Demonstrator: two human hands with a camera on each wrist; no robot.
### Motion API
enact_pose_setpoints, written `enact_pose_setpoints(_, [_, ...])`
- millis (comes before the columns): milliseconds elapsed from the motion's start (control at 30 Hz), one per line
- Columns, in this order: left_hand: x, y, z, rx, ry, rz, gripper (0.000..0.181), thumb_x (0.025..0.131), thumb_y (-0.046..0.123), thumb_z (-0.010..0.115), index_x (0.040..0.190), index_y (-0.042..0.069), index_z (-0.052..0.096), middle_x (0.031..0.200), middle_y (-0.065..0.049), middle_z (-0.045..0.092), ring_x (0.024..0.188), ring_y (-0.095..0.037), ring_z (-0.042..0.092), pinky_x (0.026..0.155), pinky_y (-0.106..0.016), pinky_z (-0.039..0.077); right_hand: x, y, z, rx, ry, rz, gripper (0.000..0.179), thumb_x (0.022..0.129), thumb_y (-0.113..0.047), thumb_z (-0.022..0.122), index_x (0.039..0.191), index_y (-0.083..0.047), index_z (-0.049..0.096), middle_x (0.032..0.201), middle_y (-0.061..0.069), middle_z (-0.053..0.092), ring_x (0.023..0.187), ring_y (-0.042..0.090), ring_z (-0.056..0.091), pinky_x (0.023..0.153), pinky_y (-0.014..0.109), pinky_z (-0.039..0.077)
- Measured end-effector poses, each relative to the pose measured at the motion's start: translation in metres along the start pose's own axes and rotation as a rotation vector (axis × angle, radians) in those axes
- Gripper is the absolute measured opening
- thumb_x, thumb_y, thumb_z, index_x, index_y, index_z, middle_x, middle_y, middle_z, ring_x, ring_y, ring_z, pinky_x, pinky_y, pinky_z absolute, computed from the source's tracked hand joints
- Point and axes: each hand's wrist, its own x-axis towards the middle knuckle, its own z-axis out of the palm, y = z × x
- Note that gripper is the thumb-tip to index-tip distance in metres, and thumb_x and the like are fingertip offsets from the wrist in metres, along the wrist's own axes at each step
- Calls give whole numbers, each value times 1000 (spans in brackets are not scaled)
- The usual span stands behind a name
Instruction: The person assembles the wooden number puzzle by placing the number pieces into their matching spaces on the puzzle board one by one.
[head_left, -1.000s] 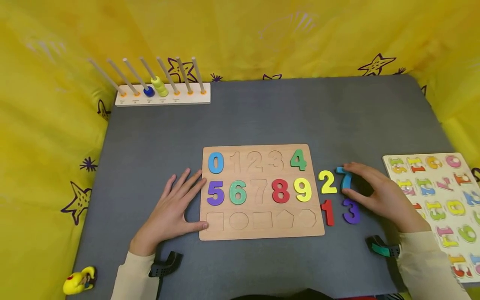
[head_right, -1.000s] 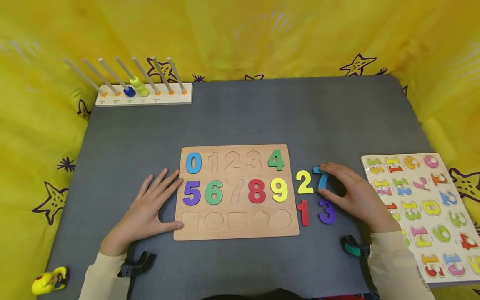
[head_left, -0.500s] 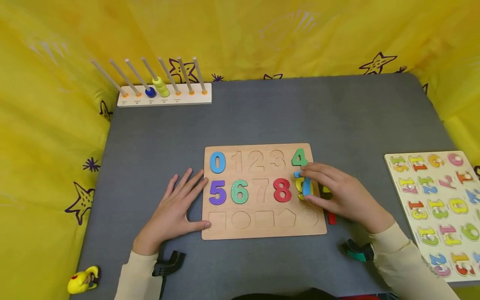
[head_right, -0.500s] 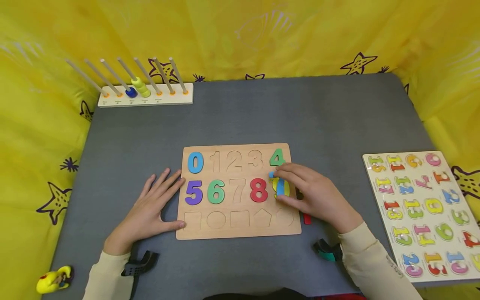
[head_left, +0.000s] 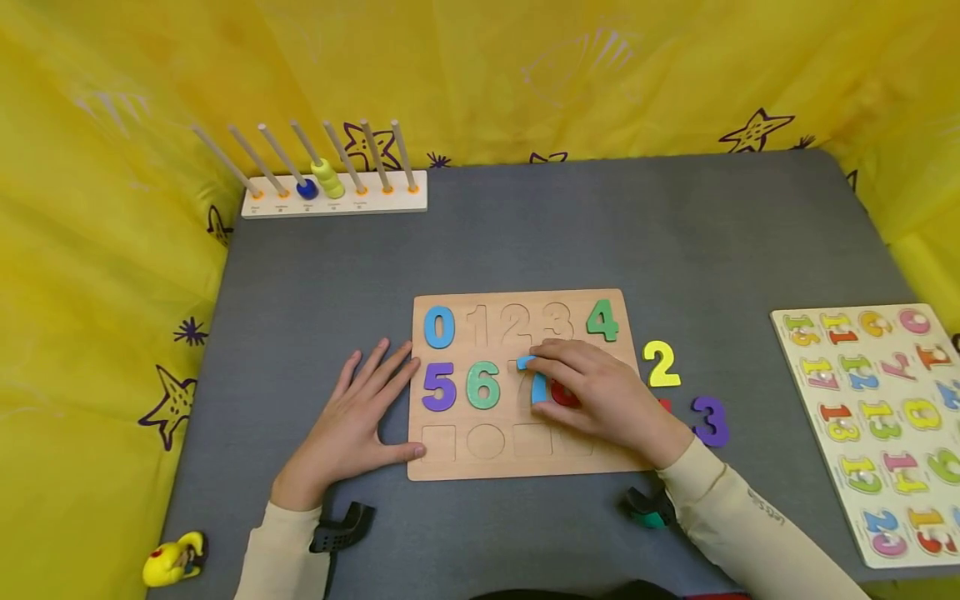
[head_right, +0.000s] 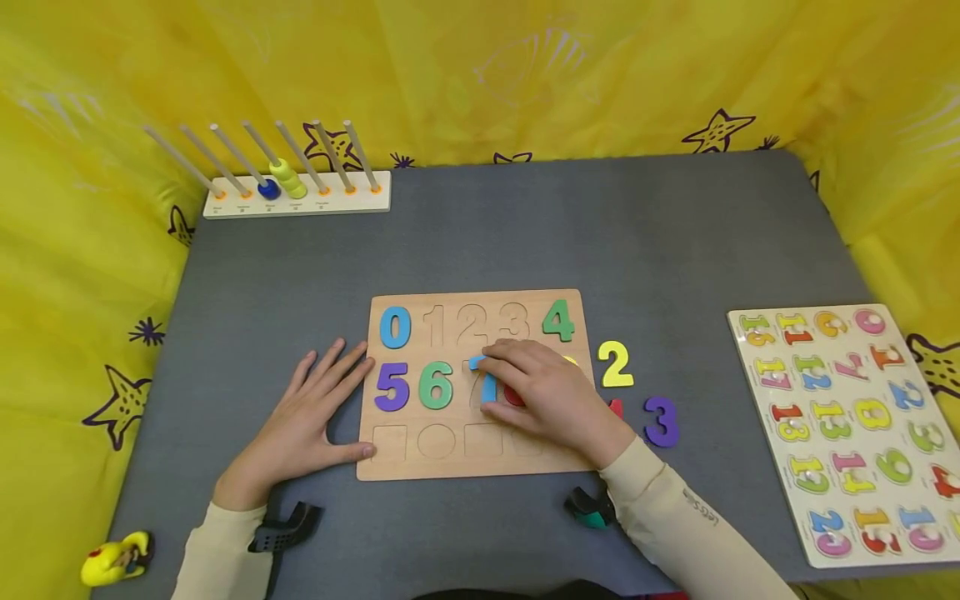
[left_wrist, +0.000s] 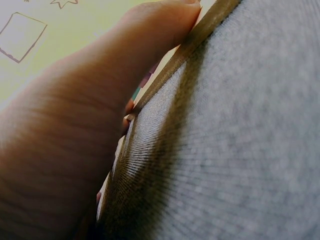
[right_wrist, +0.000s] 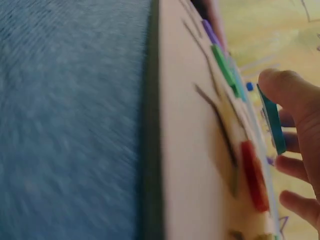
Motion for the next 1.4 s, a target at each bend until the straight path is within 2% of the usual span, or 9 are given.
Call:
enact_pose_setpoints(233, [2, 2, 1, -7, -2, 3, 114, 74, 74, 73, 160, 12, 32, 168, -7, 22, 154, -35, 10, 120, -58, 2, 4, -2, 11, -73, -64, 48, 52, 93, -43, 72, 135, -15, 66, 138, 3, 60, 133, 23, 50, 114, 43, 35])
enact_pose_setpoints(433, [4, 2, 2, -8, -3, 2, 114, 74, 74, 73, 161, 12, 32, 168, -6, 21, 154, -35, 10, 120, -58, 2, 4, -4, 14, -124, -59, 51, 54, 93, -47, 72, 135, -15, 65, 138, 3, 60, 134, 25, 49, 113, 47, 34])
enact_pose_setpoints(767, [5, 3, 1, -12, 5, 5, 114, 74, 73, 74, 160, 12, 32, 167, -8, 22, 154, -35, 10, 120, -58, 2, 4, -11, 12, -130, -87, 123, 54, 93, -50, 70, 136, -18, 65, 142, 0, 58, 137, 26, 45, 113, 48, 29])
enact_pose_setpoints(967, [4, 3, 2, -14, 5, 2, 115, 73, 72, 75, 160, 12, 32, 167, -7, 22, 154, -36, 10, 119, -59, 2, 4, -11, 9, -137, -92, 116, 56, 92, -50, 72, 137, -18, 63, 143, 1, 57, 138, 27, 45, 113, 49, 30])
enact_pose_setpoints(1100, [3, 3, 3, -16, 3, -4, 115, 73, 72, 75, 161, 12, 31, 168, -7, 21, 154, -35, 10, 120, -58, 2, 0, -4, -3, -110, -61, 101, 62, 89, -46, 76, 141, -15, 60, 146, 2, 55, 139, 26, 44, 114, 52, 31])
enact_pose_setpoints(1233, [1, 2, 2, -12, 3, -8, 114, 74, 73, 74, 161, 13, 31, 168, -7, 21, 154, -35, 10, 120, -58, 1, -13, 14, -28, -74, -11, 125, 68, 83, -39, 84, 141, -13, 60, 147, 3, 54, 138, 26, 45, 113, 51, 35])
enact_pose_setpoints(1300, [0, 1, 1, -7, 6, -6, 114, 73, 74, 74, 161, 13, 31, 167, -7, 22, 154, -35, 11, 120, -57, 2, -25, 25, -42, -70, -5, 156, 70, 79, -34, 88, 140, -13, 61, 148, 2, 53, 138, 26, 46, 113, 46, 37])
enact_pose_setpoints(1400, [0, 0, 1, -2, 12, 4, 114, 74, 75, 73, 160, 12, 32, 167, -7, 23, 154, -36, 12, 120, -57, 2, -45, 42, -61, -73, -35, 205, 70, 78, -27, 89, 140, -14, 61, 151, 1, 49, 137, 24, 47, 112, 32, 38])
